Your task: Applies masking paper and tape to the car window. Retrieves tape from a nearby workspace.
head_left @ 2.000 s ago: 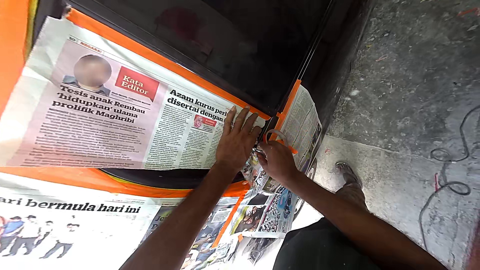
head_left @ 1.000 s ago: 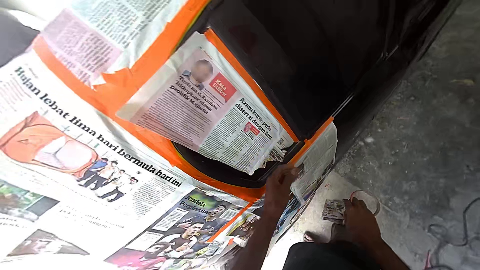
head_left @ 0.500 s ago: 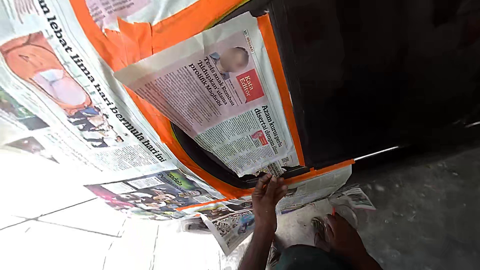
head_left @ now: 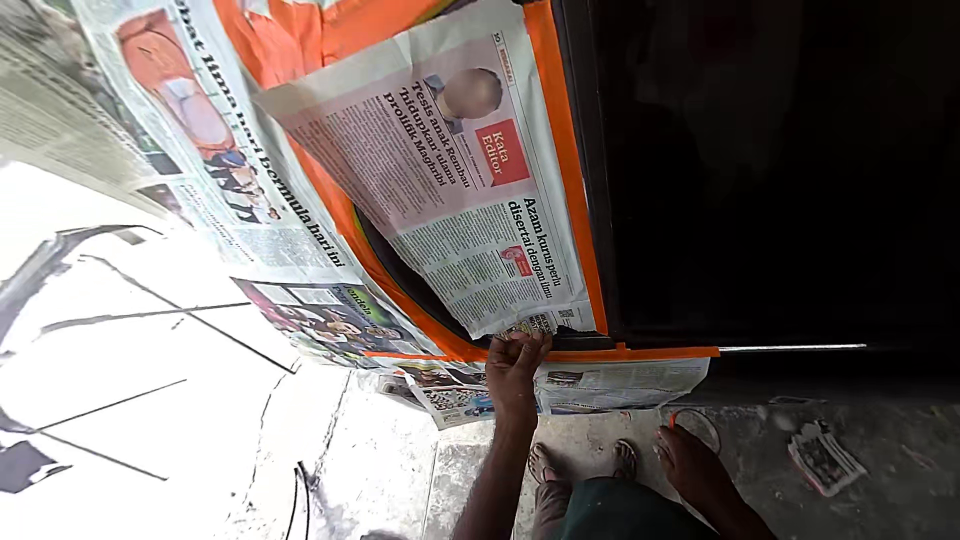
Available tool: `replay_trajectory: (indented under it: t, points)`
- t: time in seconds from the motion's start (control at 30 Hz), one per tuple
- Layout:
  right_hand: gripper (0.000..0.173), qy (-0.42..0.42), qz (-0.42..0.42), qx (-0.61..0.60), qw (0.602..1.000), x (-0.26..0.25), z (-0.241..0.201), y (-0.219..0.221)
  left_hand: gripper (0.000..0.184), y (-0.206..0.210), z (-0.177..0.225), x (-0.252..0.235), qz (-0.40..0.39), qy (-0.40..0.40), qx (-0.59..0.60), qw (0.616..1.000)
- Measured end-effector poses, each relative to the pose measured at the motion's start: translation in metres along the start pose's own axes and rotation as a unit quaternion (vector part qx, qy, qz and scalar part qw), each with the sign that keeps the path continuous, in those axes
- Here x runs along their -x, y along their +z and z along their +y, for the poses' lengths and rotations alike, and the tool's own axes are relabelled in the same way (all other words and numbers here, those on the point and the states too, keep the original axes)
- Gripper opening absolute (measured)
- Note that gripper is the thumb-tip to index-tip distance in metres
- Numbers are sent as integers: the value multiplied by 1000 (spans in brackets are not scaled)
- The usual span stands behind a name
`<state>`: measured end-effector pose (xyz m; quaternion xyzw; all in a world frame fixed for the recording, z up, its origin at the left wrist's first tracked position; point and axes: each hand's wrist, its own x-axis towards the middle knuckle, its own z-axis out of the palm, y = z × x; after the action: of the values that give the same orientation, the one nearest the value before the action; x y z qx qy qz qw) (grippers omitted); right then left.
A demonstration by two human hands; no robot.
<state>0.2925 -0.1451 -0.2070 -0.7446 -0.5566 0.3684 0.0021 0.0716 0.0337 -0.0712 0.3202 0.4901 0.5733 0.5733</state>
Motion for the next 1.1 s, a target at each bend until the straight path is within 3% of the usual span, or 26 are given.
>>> replay_trajectory:
  t: [0.4,0.47,0.63,0.8,0.93,1.0,1.1]
  points:
    - [38,-47,-75,21,996,-7,10,3,32,3,-22,-8,56,141,-161,975]
    - [39,-53,-77,24,995,-8,11,3,31,0,-22,-10,77,163,-241,954]
    - [36,-79,-85,33,993,-5,5,-6,22,-11,-33,-14,78,279,-438,851]
    - [32,-188,-18,-17,982,8,-6,-19,18,-13,-36,-8,65,263,-413,870]
    - [30,-308,39,-58,949,21,-24,-37,10,-30,-40,27,-35,209,-340,916]
    - [28,-353,51,-60,932,28,-32,-48,24,-41,-44,52,-144,132,-316,929]
    - [24,-410,53,-78,907,32,-43,-65,53,-49,-43,79,-289,25,-278,916]
